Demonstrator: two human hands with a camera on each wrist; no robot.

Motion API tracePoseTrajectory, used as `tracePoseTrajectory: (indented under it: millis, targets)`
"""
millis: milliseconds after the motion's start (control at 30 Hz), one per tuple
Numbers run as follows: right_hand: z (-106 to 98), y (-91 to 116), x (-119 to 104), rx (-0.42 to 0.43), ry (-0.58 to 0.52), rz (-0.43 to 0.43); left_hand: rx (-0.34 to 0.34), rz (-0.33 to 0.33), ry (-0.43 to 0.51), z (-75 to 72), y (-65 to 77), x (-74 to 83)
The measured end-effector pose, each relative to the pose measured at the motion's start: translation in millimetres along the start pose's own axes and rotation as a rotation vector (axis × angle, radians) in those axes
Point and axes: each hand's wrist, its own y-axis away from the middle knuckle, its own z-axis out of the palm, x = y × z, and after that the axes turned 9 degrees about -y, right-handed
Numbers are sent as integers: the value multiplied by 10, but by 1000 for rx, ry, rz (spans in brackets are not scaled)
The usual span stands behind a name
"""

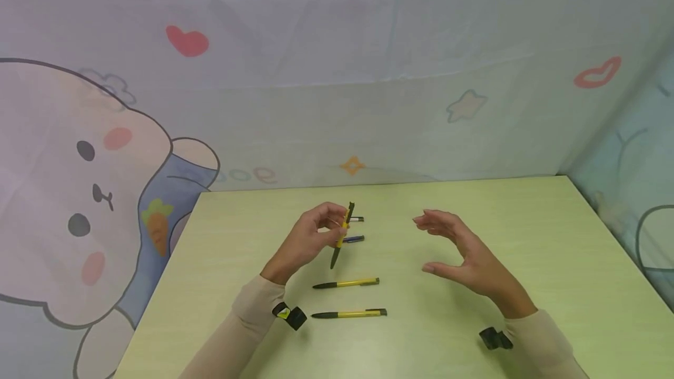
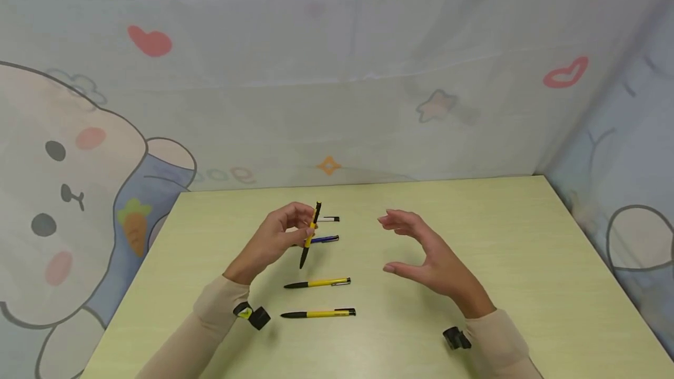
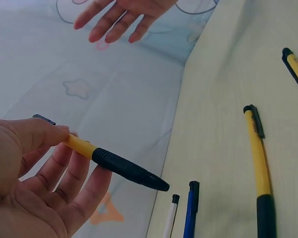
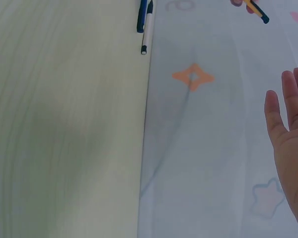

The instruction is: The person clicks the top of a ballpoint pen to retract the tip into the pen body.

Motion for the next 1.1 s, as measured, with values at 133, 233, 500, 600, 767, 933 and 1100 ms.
tracePoseTrajectory:
  millis: [133, 233, 500, 600, 767, 933, 1100]
  targets:
    - [-28, 50, -2, 7, 2, -13, -13, -6, -41, -5, -13, -46]
    - [-40, 87, -6, 11, 10, -10, -20, -1, -59, -6, -26, -100]
    - [-66, 196, 28, 28, -4, -13, -39, 10, -148, -26, -42, -168]
    - [-93, 264, 109, 30, -4, -19, -52, 8, -183, -27, -46, -182]
    - [-149, 365, 222, 27, -20, -33, -93, 9, -230, -25, -59, -223]
    - [-180, 410, 233, 31, -31, -40, -144, 22, -269, -23, -80, -269]
    - [-194, 422, 210, 39, -48, -53, -192, 38, -319, -9, -108, -300]
